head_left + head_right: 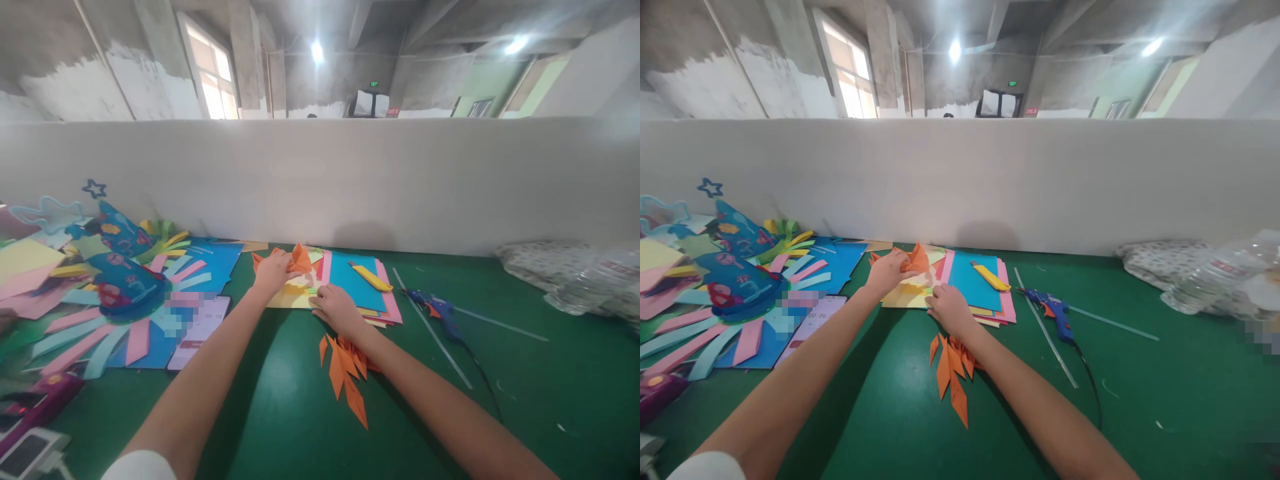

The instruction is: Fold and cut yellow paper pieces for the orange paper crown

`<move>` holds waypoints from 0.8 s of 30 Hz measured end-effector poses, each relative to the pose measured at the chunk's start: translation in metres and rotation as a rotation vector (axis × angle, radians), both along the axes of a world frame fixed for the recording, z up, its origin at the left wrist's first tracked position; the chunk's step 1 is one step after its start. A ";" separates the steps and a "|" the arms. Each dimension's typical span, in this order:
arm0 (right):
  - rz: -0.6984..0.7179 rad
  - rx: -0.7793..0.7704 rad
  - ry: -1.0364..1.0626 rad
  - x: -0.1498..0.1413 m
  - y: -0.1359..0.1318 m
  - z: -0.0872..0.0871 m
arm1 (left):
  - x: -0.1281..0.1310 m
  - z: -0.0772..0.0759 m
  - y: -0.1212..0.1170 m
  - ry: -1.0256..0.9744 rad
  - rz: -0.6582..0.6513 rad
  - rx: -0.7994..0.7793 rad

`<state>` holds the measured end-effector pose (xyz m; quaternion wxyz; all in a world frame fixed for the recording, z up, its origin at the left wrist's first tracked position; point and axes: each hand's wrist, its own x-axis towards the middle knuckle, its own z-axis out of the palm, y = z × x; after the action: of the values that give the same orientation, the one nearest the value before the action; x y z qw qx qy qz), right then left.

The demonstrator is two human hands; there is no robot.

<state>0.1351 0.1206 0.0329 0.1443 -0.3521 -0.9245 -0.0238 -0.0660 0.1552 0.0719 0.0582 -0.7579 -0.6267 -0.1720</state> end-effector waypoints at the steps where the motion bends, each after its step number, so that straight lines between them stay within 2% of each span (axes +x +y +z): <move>1: 0.002 -0.006 -0.003 -0.002 0.001 0.000 | 0.000 0.000 0.000 -0.006 -0.004 0.027; 10: -0.098 -0.118 0.113 0.006 0.008 0.001 | -0.007 -0.004 0.000 -0.050 -0.035 0.173; 13: -0.147 -0.147 0.168 0.009 0.015 0.003 | -0.005 -0.005 -0.009 -0.161 -0.052 0.233; 15: -0.162 -0.167 0.202 0.009 0.019 0.003 | -0.001 -0.008 -0.022 -0.284 -0.005 0.304; 19: -0.158 -0.214 0.267 0.010 0.024 -0.001 | 0.007 -0.029 -0.062 -0.587 0.118 0.432; 22: -0.160 -0.244 0.316 0.010 0.025 -0.005 | 0.009 -0.056 -0.083 -0.799 0.173 0.321; 24: -0.163 -0.259 0.348 0.010 0.025 -0.007 | 0.008 -0.071 -0.088 -0.823 0.191 0.272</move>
<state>0.1448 0.1455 0.0256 0.2529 -0.4399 -0.8495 0.1443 -0.0577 0.0671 0.0010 -0.0814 -0.5506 -0.6365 -0.5339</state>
